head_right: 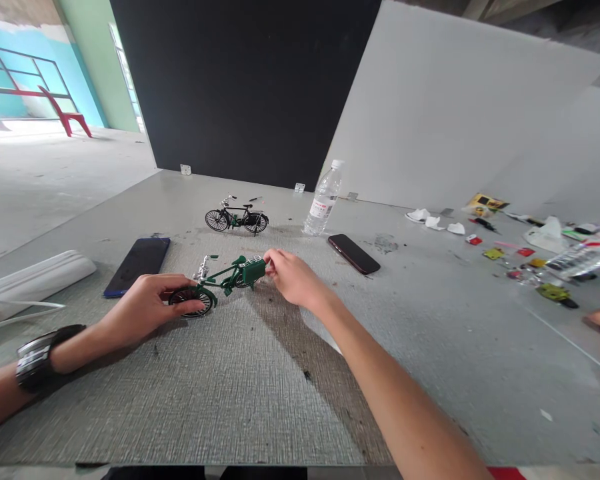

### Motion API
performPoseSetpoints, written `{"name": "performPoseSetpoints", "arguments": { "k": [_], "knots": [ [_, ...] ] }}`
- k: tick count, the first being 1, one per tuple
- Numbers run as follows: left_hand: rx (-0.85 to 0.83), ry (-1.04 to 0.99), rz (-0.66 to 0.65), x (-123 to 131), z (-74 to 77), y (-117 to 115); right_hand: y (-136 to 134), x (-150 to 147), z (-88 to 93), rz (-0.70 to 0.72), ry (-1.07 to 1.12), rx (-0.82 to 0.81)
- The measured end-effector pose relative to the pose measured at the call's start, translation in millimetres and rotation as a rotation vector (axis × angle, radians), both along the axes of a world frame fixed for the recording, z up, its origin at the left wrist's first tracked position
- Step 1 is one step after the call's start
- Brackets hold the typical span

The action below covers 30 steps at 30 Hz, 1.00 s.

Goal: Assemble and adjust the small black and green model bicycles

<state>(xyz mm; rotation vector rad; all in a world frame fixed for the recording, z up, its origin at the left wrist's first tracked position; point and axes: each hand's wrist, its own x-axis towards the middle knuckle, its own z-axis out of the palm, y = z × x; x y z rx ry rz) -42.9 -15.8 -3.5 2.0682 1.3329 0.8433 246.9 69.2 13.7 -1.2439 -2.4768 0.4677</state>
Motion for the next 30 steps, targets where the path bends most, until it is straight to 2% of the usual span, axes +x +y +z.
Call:
{"name": "performPoseSetpoints", "arguments": {
  "k": [3, 5, 6, 8, 11, 14, 16, 22, 30],
  "knots": [
    [-0.019, -0.012, 0.005, 0, 0.0, 0, -9, -4, 13.3, -0.167, 0.149, 0.281],
    [-0.026, -0.016, 0.016, 0, -0.2, 0, -21, -11, 19.7, -0.187, 0.211, 0.468],
    [-0.028, -0.019, 0.021, 1, -0.2, 0, -27, -16, 21.0, -0.121, 0.188, 0.518],
    [-0.027, -0.029, 0.028, 2, -0.3, -1, -41, -27, 18.2, 0.123, 0.054, 0.544],
    [-0.013, -0.035, 0.037, 2, 0.0, -1, -56, -46, 2.5, 0.408, -0.163, 0.608],
    [-0.010, -0.020, 0.043, 1, 0.8, -1, -60, -60, -15.7, 0.417, -0.144, 0.851],
    [-0.022, -0.018, 0.053, 1, 1.6, -2, -60, -64, -22.8, 0.373, -0.105, 0.943],
    [-0.057, -0.087, 0.018, 2, 4.6, -4, -58, -64, -25.4, 0.346, -0.110, 0.914],
    [-0.038, -0.069, 0.011, 1, 2.5, -2, -59, -62, -28.5, 0.345, -0.108, 0.852]
  ]
}}
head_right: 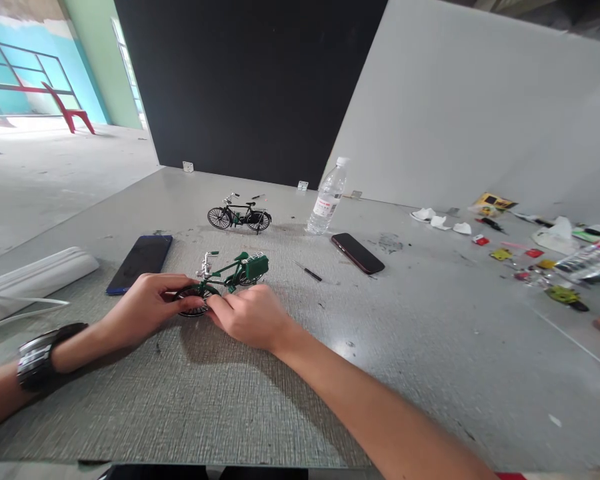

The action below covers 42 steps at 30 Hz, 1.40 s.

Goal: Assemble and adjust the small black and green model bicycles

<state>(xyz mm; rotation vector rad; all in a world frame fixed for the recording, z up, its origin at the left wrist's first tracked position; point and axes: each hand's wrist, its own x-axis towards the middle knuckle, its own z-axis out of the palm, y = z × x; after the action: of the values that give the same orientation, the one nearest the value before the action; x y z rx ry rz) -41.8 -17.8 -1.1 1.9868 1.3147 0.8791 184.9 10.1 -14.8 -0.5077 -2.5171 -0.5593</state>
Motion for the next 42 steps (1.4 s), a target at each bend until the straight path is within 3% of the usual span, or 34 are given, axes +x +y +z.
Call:
{"name": "performPoseSetpoints", "arguments": {
  "k": [9, 16, 21, 31, 42],
  "knots": [
    [0.036, 0.000, -0.019, -1, -1.5, 0, 1, -1, -0.5, -0.001, -0.005, -0.006],
    [0.000, -0.075, -0.009, 1, 0.5, -1, 2, 7, 6.6, 0.040, 0.019, 0.262],
    [-0.009, -0.054, -0.039, 1, -0.1, -2, 3, 11, 6.9, 0.058, 0.006, 0.310],
    [0.111, 0.107, 0.008, -1, -2.6, -1, 13, 26, 5.6, -0.015, 0.132, -0.002],
    [0.042, 0.077, 0.084, -4, -6.2, 5, 41, 50, 27.0, -0.221, 0.506, -0.338]
  ]
}}
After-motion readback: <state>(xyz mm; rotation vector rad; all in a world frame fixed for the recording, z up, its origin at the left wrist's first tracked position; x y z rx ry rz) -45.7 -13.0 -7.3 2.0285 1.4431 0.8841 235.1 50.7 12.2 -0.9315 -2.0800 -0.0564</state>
